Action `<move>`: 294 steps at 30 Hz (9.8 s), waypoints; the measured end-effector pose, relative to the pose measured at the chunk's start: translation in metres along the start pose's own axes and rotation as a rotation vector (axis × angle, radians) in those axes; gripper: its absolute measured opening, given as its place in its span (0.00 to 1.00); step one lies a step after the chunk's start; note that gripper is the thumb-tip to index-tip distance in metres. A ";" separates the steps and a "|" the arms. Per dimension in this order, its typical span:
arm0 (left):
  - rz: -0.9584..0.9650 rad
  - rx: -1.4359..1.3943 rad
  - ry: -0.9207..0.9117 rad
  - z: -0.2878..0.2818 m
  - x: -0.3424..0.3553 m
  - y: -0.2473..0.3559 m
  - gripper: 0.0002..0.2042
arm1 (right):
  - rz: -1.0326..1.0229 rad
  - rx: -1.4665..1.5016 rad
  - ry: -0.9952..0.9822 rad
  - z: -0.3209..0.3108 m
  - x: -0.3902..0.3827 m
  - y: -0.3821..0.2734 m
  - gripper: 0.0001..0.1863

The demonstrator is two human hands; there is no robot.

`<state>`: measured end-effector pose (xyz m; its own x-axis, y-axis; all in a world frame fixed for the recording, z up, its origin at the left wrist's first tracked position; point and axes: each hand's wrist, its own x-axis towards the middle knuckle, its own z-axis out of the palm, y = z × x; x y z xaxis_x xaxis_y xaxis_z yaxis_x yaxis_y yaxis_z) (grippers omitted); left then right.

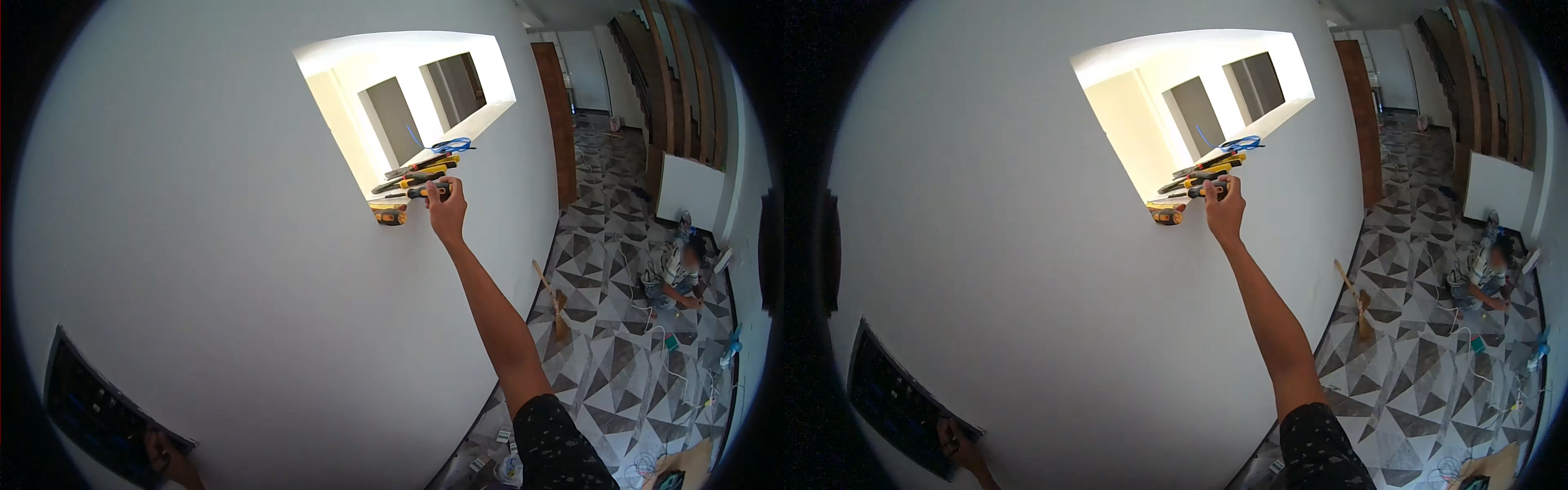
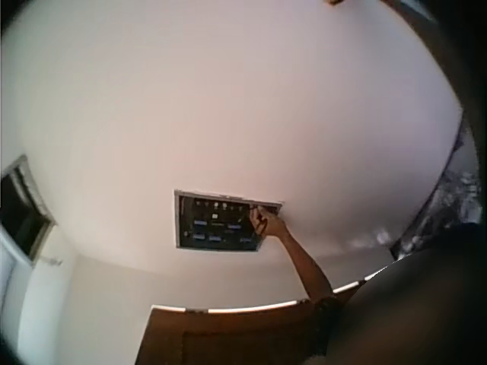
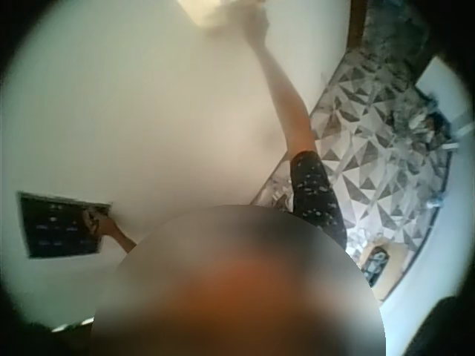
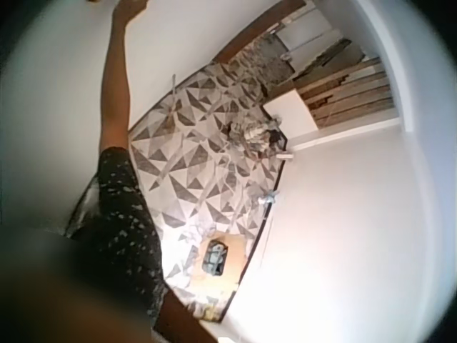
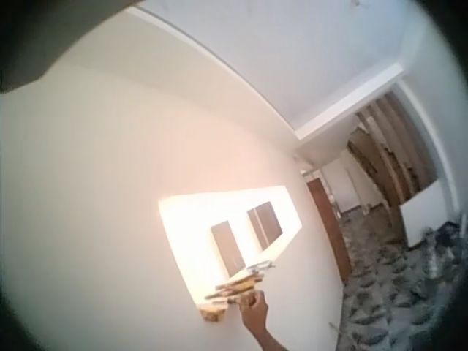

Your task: Installing circuit breakers and connecting wires inside an electrical service panel.

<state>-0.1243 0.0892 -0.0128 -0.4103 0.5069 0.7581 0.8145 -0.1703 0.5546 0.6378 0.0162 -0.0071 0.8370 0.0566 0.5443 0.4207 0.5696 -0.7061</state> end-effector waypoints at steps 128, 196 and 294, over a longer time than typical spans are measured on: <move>0.521 -0.636 0.039 -0.030 -0.037 0.085 0.08 | -1.424 -0.058 -0.880 0.090 -0.386 -0.429 0.16; 0.571 -0.663 0.012 -0.027 -0.035 0.082 0.06 | -1.454 0.215 -1.123 0.087 -0.376 -0.372 0.15; 0.446 -0.588 0.108 -0.023 -0.035 0.094 0.05 | -0.926 -0.329 -0.269 0.077 -0.134 -0.172 0.11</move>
<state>-0.0431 0.0359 0.0209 -0.1552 0.2032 0.9668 0.5718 -0.7795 0.2557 0.4259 -0.0260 0.0761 0.0444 -0.0868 0.9952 0.9725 0.2316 -0.0231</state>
